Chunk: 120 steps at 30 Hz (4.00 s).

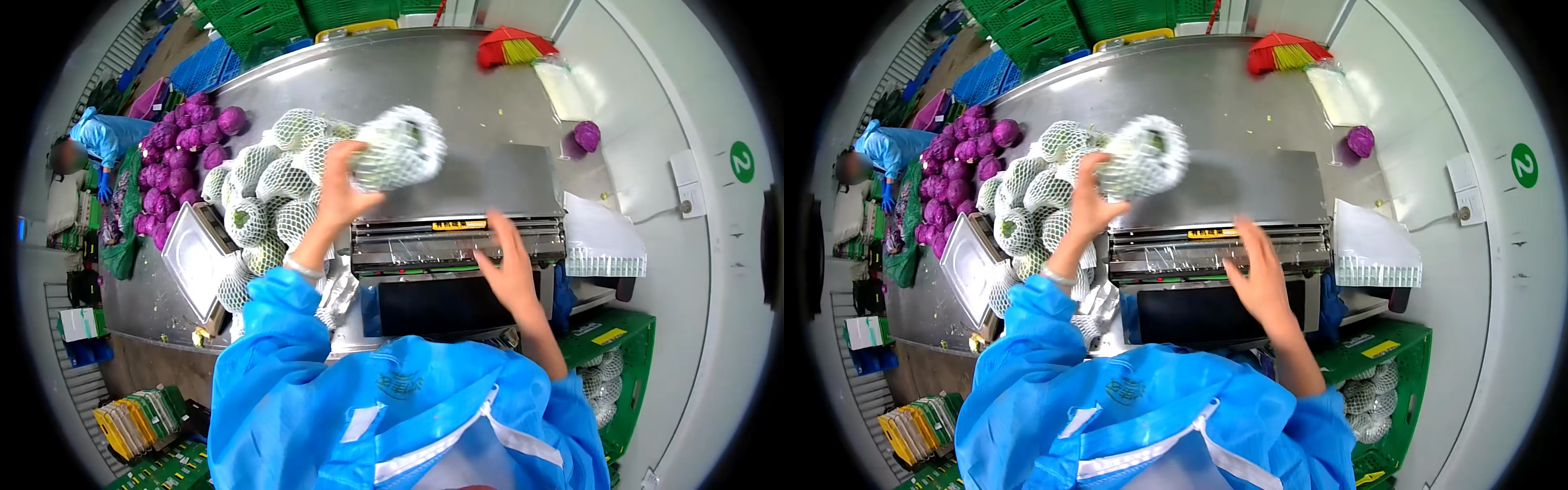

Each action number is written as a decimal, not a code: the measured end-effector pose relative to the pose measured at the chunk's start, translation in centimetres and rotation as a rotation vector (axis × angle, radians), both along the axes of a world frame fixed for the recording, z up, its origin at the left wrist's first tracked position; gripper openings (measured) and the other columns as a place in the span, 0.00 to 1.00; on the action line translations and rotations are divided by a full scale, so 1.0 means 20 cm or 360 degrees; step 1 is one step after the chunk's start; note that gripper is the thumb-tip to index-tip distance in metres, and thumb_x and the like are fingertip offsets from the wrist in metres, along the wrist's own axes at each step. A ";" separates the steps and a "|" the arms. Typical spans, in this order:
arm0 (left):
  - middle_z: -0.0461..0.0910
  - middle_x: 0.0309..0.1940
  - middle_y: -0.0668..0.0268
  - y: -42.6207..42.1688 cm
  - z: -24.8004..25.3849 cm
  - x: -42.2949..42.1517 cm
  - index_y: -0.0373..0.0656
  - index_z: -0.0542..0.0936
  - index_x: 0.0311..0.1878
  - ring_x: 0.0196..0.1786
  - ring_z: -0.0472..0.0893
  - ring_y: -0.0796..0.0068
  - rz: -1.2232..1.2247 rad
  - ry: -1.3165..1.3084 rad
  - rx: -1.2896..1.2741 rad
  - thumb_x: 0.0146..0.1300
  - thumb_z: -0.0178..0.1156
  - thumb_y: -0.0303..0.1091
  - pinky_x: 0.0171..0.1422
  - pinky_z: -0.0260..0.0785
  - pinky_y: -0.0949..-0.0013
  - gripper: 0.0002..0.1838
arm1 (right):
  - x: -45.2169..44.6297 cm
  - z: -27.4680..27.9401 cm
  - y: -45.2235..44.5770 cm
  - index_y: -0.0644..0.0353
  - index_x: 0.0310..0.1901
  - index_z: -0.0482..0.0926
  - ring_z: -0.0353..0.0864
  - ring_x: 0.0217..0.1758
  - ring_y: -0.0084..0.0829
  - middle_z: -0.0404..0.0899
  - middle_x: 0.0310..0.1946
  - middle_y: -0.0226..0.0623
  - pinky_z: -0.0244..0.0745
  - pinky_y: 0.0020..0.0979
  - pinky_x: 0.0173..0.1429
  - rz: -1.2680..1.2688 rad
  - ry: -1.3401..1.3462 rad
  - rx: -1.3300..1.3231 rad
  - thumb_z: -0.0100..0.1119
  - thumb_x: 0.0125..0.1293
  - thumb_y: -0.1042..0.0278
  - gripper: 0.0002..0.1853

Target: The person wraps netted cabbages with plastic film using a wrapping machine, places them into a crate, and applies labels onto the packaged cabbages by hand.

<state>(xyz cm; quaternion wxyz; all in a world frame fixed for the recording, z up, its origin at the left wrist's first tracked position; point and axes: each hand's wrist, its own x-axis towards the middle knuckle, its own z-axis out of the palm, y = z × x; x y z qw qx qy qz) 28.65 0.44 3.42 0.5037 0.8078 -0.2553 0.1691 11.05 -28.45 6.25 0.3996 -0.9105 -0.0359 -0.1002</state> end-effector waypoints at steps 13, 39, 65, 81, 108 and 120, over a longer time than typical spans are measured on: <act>0.65 0.70 0.56 -0.26 0.05 -0.32 0.52 0.74 0.65 0.73 0.64 0.51 -0.0098 0.0489 0.0381 0.50 0.73 0.30 0.75 0.61 0.57 0.35 | 0.04 -0.10 -0.54 0.58 0.65 0.70 0.67 0.70 0.48 0.73 0.62 0.44 0.64 0.41 0.71 -0.0171 0.0066 -0.0178 0.69 0.59 0.65 0.32; 0.83 0.48 0.53 -0.59 -0.26 0.03 0.37 0.72 0.47 0.50 0.80 0.67 0.0170 0.1085 0.0030 0.77 0.49 0.43 0.57 0.69 0.63 0.15 | 0.82 -0.54 -0.38 0.62 0.38 0.70 0.67 0.37 0.22 0.71 0.30 0.30 0.66 0.28 0.44 -0.0071 0.0443 0.0829 0.50 0.75 0.64 0.10; 0.84 0.45 0.56 -0.29 -0.09 -1.14 0.30 0.77 0.56 0.47 0.84 0.71 -0.0599 0.2688 -0.0323 0.73 0.58 0.47 0.55 0.78 0.70 0.25 | -0.60 -0.30 -0.35 0.61 0.29 0.71 0.71 0.17 0.19 0.75 0.18 0.31 0.65 0.26 0.21 -0.0331 0.1102 0.1226 0.70 0.63 0.54 0.21; 0.76 0.19 0.61 -0.43 -0.72 -1.18 0.46 0.75 0.32 0.22 0.78 0.59 -0.0107 -0.0027 0.1241 0.59 0.59 0.34 0.25 0.69 0.56 0.04 | -0.79 -0.85 -0.17 0.58 0.31 0.74 0.82 0.29 0.45 0.78 0.24 0.43 0.76 0.44 0.34 -0.0611 0.0143 -0.0583 0.60 0.67 0.64 0.10; 0.77 0.42 0.61 -0.81 0.07 -1.73 0.41 0.73 0.50 0.44 0.77 0.69 -0.1438 0.2494 -0.0035 0.71 0.55 0.45 0.48 0.68 0.60 0.16 | -1.90 0.16 -0.27 0.59 0.67 0.71 0.77 0.63 0.43 0.77 0.60 0.48 0.68 0.37 0.67 0.0078 -0.0075 0.1487 0.56 0.68 0.42 0.34; 0.61 0.74 0.61 -2.09 0.23 -2.55 0.46 0.52 0.79 0.72 0.67 0.63 -0.2321 0.2533 0.0602 0.73 0.48 0.61 0.75 0.58 0.56 0.41 | -2.78 0.28 -0.82 0.59 0.67 0.70 0.66 0.72 0.46 0.66 0.69 0.46 0.63 0.44 0.73 -0.1443 0.0131 -0.0400 0.78 0.45 0.54 0.45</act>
